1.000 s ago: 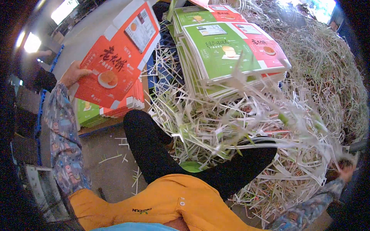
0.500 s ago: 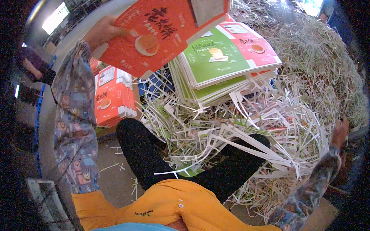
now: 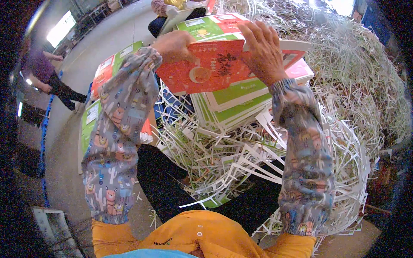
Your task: The person is sorting through a pile of cardboard packaging and stacking finished boxes.
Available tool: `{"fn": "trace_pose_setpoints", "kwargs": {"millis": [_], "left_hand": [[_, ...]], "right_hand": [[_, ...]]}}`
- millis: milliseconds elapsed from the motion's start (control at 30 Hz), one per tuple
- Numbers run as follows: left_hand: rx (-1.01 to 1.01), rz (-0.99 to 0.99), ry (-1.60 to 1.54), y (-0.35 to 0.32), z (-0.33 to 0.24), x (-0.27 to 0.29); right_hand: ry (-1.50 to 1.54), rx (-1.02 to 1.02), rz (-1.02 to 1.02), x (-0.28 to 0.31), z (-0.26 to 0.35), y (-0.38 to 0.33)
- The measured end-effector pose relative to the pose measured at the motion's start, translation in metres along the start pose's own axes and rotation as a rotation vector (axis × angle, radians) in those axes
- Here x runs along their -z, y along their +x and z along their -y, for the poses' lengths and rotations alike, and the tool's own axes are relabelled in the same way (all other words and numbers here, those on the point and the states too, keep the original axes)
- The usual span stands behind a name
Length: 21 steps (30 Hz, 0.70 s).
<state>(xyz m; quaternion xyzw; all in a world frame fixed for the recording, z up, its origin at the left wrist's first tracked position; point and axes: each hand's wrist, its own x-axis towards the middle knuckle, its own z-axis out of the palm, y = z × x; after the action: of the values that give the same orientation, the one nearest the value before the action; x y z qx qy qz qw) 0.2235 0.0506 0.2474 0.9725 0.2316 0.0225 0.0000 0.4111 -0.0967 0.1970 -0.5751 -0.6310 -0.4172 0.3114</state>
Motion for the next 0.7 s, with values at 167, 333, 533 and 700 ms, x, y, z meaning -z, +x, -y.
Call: {"fn": "trace_pose_setpoints", "kwargs": {"millis": [167, 333, 533, 700], "left_hand": [[0.016, -0.55, 0.064, -0.035, 0.011, -0.022], [0.157, -0.964, -0.901, -0.073, 0.075, -0.113], [-0.023, -0.834, -1.582, -0.043, 0.035, -0.163], [-0.05, -0.703, -1.718, -0.034, 0.044, -0.197]], "right_hand": [[0.002, -0.046, 0.36, -0.018, -0.017, 0.009], [0.057, -0.028, 0.351, -0.025, -0.005, 0.022], [-0.014, 0.015, 0.327, -0.04, -0.006, 0.015], [0.006, 0.05, 0.306, -0.028, -0.014, 0.011]]}}
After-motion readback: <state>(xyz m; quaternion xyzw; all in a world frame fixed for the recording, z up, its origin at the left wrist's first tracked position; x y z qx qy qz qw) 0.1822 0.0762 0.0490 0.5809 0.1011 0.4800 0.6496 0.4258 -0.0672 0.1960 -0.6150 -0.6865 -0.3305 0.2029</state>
